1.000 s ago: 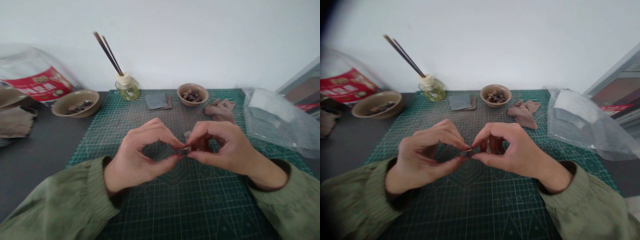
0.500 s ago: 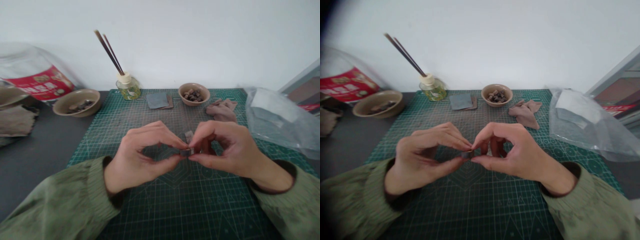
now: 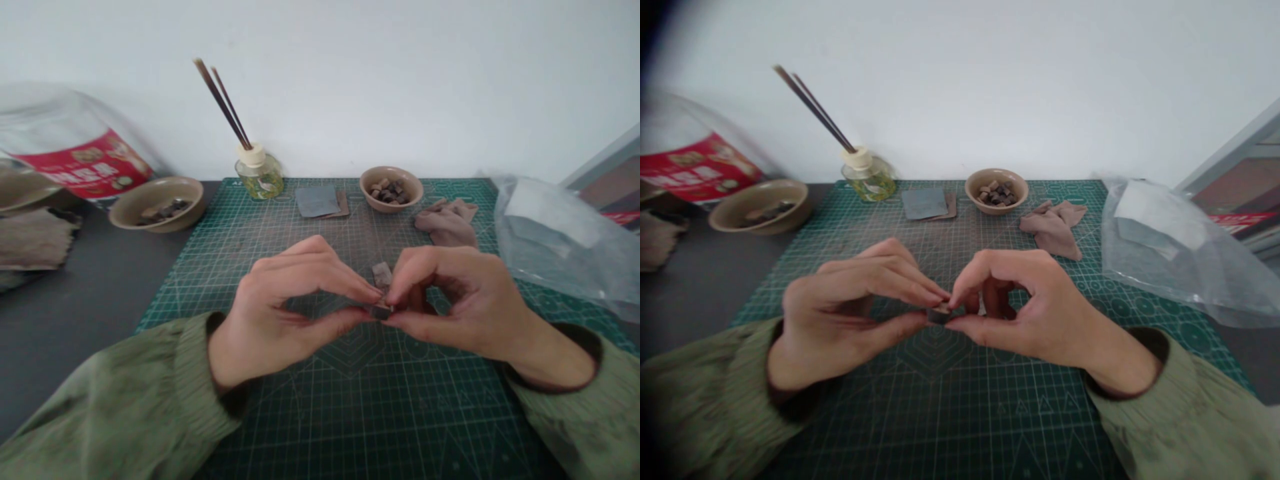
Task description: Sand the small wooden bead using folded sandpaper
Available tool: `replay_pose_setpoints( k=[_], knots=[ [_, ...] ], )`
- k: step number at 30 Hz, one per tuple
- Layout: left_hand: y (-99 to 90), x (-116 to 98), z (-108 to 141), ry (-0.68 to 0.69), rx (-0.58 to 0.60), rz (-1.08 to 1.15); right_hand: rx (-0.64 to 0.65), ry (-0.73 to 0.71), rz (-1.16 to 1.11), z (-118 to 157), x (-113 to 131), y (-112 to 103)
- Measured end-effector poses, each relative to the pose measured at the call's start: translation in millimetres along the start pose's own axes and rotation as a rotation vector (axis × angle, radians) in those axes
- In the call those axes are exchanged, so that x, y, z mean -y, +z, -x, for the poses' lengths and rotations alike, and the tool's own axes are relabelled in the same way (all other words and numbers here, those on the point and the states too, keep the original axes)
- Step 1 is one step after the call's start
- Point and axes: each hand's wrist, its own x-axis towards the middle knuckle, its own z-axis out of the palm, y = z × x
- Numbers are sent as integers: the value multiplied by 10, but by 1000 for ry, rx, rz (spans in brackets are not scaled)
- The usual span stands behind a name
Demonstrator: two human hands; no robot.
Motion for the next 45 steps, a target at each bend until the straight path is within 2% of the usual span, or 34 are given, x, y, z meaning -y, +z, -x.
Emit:
replay_pose_setpoints(
  k=[7, 9, 12, 14, 18, 21, 24, 27, 29, 35, 38, 41, 45],
  knots=[
    [-3, -18, -4, 0, 19, 1, 8, 14, 46, -4, 28, 5],
    [4, 11, 11, -85, -3, -67, -31, 39, 133, -9, 25, -10],
    [16, 86, 28, -302, -56, -239, -201, 87, 361, -48, -27, -47],
    [20, 142, 36, -404, -36, -301, -276, 170, 548, -83, -90, -72],
    [20, 209, 56, -431, 133, -305, -110, 206, 760, -114, -199, -98],
    [16, 205, 63, -417, 204, -319, -56, 200, 749, -107, -212, -97],
    [11, 189, 58, -422, 207, -313, -60, 252, 692, -109, -185, -89],
    [7, 189, 54, -416, 209, -315, -70, 359, 501, -128, -154, -83],
    [8, 198, 57, -407, 207, -321, -101, 369, 377, -144, -141, -80],
    [17, 221, 68, -388, 166, -319, -265, 243, 151, -168, -196, -56],
    [8, 201, 62, -318, 124, -240, -336, 51, 146, -156, -239, -29],
    [-8, 165, 48, -289, 115, -77, -330, -99, 100, -150, -224, 3],
    [-4, 153, 43, -338, 125, 298, -327, -170, 138, -199, -139, 34]
  ],
)
